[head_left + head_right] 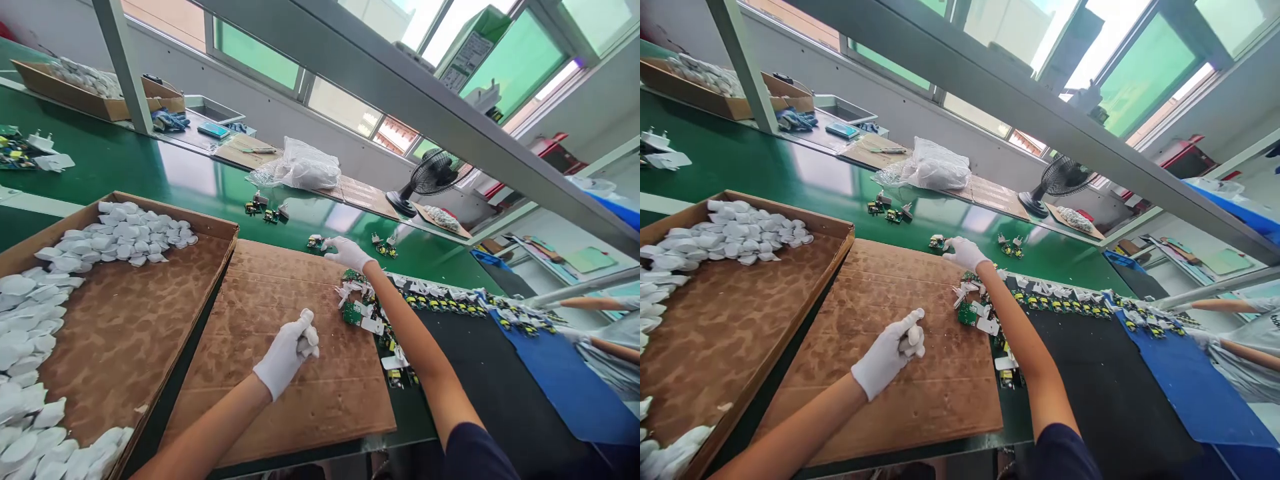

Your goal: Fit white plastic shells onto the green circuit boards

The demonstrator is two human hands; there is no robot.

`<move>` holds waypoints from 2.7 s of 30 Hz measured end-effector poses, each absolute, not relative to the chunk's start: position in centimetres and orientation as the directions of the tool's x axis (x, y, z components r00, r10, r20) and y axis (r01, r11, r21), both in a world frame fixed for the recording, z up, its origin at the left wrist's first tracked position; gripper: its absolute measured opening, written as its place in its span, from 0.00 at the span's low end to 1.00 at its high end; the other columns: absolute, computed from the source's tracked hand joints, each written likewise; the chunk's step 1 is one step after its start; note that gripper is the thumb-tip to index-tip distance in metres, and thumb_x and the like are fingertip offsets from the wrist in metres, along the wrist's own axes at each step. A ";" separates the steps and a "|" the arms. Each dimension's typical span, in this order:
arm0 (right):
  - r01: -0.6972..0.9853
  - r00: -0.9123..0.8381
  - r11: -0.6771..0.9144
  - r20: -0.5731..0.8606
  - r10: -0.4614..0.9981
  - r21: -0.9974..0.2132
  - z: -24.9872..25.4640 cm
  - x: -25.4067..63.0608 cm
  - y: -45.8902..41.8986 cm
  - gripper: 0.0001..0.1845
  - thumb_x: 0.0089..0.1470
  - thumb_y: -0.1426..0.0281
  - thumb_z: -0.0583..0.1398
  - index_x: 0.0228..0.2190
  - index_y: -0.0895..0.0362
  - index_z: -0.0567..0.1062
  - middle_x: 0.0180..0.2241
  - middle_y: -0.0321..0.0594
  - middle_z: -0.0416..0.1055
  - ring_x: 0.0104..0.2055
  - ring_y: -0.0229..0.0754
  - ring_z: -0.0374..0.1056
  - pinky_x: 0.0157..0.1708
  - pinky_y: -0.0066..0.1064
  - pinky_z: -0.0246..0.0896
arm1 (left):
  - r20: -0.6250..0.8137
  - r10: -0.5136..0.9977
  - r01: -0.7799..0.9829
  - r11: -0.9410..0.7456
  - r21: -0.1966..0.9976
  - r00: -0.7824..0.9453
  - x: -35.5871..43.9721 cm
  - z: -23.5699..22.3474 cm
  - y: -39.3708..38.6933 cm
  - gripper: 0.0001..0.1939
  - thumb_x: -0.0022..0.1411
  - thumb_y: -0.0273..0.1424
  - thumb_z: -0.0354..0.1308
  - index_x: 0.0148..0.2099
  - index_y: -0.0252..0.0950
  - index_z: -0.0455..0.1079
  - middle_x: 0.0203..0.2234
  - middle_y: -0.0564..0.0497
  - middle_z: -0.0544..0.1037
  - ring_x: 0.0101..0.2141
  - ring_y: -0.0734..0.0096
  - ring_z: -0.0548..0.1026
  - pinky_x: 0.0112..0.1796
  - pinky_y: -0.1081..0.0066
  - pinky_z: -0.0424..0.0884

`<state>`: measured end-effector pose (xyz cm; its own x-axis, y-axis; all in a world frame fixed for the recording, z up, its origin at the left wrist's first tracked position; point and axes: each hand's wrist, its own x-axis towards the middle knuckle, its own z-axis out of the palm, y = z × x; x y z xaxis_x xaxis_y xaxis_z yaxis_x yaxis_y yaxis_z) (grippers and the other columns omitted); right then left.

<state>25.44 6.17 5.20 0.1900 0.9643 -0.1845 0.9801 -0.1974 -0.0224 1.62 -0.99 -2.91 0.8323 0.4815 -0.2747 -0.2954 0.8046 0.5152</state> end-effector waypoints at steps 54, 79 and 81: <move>0.685 0.280 0.112 0.402 0.872 -0.720 -0.9 14.5 -6.1 0.14 0.54 0.69 0.57 0.44 0.53 0.70 0.39 0.39 0.70 0.38 0.38 0.67 0.41 0.32 0.64 | -0.425 0.522 -0.140 0.737 0.662 0.740 1.0 -2.8 4.0 0.13 0.55 0.32 0.46 0.41 0.30 0.63 0.23 0.45 0.75 0.15 0.69 0.70 0.17 0.70 0.67; 0.264 0.388 0.160 0.256 0.885 -0.951 -0.6 12.5 -8.5 0.18 0.59 0.59 0.49 0.45 0.50 0.72 0.49 0.39 0.66 0.53 0.46 0.60 0.51 0.41 0.57 | -0.181 0.564 -0.033 0.349 0.937 0.805 1.3 -1.9 -0.4 0.17 0.50 0.43 0.60 0.31 0.33 0.66 0.13 0.53 0.69 0.12 0.74 0.66 0.15 0.74 0.62; 0.241 0.373 0.159 0.243 0.895 -0.957 -0.4 13.0 -8.4 0.19 0.60 0.60 0.47 0.44 0.49 0.73 0.50 0.38 0.65 0.55 0.46 0.58 0.52 0.41 0.56 | -0.201 0.564 -0.014 0.352 0.936 0.801 1.4 -2.0 -0.5 0.15 0.50 0.40 0.60 0.31 0.33 0.66 0.14 0.52 0.70 0.13 0.72 0.67 0.16 0.73 0.64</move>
